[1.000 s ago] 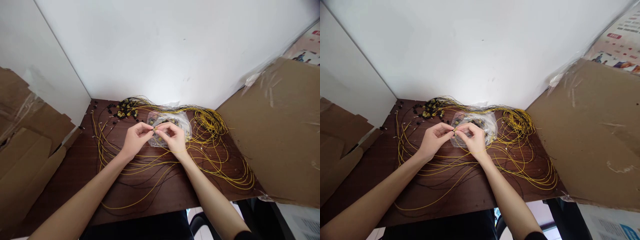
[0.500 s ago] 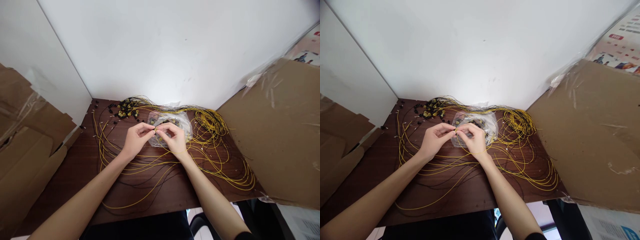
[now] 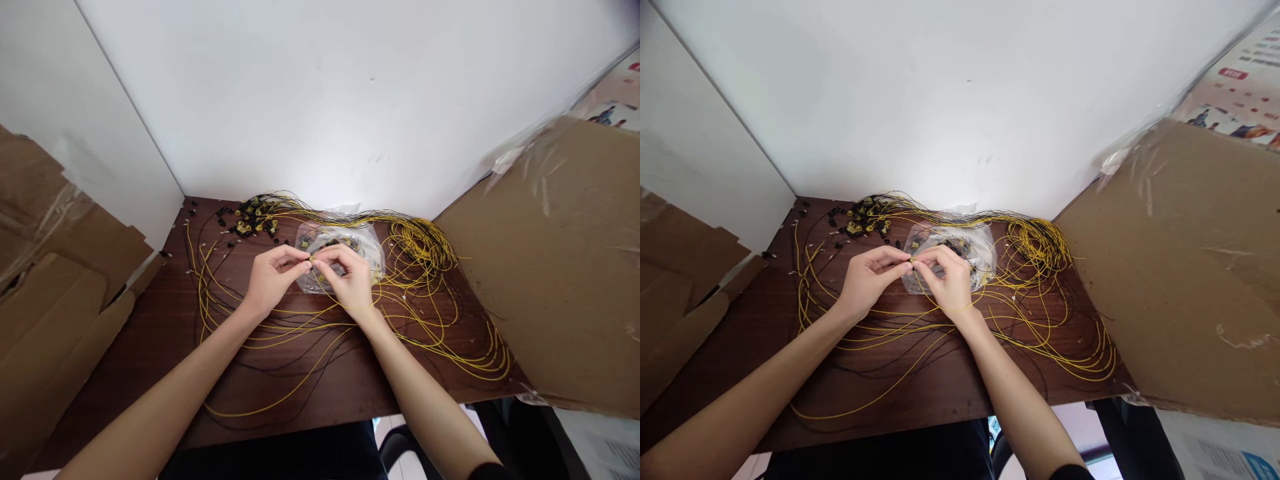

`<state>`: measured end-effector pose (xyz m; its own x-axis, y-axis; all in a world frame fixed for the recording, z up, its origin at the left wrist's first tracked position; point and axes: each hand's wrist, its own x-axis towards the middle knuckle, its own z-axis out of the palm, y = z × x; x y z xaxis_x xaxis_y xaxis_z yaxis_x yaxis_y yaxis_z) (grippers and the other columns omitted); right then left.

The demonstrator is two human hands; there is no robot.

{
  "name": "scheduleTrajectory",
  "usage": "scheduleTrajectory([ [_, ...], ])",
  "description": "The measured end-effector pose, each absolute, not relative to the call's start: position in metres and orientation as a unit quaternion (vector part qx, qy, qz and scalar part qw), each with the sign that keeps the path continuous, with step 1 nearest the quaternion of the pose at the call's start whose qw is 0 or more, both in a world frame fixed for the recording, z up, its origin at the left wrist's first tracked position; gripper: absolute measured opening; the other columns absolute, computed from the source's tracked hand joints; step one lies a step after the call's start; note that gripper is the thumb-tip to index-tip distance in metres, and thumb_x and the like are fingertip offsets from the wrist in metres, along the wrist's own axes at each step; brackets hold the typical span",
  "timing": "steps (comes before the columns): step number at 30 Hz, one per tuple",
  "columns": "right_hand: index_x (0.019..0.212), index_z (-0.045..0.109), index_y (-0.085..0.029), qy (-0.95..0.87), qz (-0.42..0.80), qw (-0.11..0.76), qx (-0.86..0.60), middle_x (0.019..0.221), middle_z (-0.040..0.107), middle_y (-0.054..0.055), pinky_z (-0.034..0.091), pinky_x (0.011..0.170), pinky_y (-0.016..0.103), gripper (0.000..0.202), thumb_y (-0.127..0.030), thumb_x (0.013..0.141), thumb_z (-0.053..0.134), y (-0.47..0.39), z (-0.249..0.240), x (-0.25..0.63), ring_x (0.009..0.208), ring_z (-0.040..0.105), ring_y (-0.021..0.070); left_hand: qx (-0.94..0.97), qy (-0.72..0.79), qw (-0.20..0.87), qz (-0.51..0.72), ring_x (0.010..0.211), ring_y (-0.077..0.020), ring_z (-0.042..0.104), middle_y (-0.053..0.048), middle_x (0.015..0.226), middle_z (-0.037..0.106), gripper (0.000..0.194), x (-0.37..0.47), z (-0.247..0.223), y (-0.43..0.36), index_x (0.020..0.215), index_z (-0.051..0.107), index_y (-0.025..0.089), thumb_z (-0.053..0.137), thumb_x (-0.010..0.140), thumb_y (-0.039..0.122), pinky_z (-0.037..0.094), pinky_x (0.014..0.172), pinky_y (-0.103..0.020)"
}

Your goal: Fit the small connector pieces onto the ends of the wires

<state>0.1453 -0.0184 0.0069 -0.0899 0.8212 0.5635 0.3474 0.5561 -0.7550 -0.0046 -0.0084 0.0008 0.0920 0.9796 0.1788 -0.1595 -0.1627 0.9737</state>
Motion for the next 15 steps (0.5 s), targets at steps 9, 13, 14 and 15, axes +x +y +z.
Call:
scheduleTrajectory([
  [9,0.078,0.065,-0.019,-0.704,0.218,0.530,-0.419,0.083,0.066,0.004,0.050,0.070,0.029,0.007,-0.022,0.081,0.060,-0.0184,0.0078,0.1458,0.077,0.061,0.0151,0.519,0.394,0.510,0.561,0.070,-0.0147,0.063,-0.003,0.073,0.068,0.020,-0.0049,0.0018,-0.0099,0.074,0.066,0.013,0.076,0.060,0.023,0.052,0.070,-0.028],
  [13,0.079,0.066,-0.019,-0.703,0.221,0.532,-0.418,0.083,0.066,0.004,0.050,0.069,0.029,0.007,-0.023,0.081,0.060,-0.0182,0.0076,0.1456,0.077,0.061,0.0153,0.526,0.385,0.499,0.571,0.070,-0.0142,0.062,-0.003,0.072,0.066,0.017,-0.0046,0.0020,-0.0092,0.070,0.066,0.013,0.076,0.059,0.021,0.052,0.070,-0.028],
  [14,0.079,0.066,-0.019,-0.702,0.222,0.533,-0.416,0.083,0.066,0.005,0.050,0.068,0.029,0.007,-0.023,0.081,0.060,-0.0183,0.0075,0.1454,0.076,0.061,0.0152,0.528,0.383,0.494,0.575,0.070,-0.0141,0.062,-0.002,0.072,0.065,0.017,-0.0045,0.0020,-0.0091,0.069,0.065,0.013,0.076,0.059,0.021,0.051,0.071,-0.028],
  [15,0.079,0.066,-0.019,-0.702,0.222,0.534,-0.416,0.083,0.066,0.005,0.050,0.067,0.028,0.007,-0.023,0.081,0.060,-0.0184,0.0075,0.1452,0.076,0.061,0.0152,0.531,0.381,0.489,0.577,0.071,-0.0142,0.061,-0.002,0.072,0.064,0.016,-0.0044,0.0021,-0.0090,0.068,0.065,0.013,0.076,0.059,0.022,0.051,0.072,-0.028],
])
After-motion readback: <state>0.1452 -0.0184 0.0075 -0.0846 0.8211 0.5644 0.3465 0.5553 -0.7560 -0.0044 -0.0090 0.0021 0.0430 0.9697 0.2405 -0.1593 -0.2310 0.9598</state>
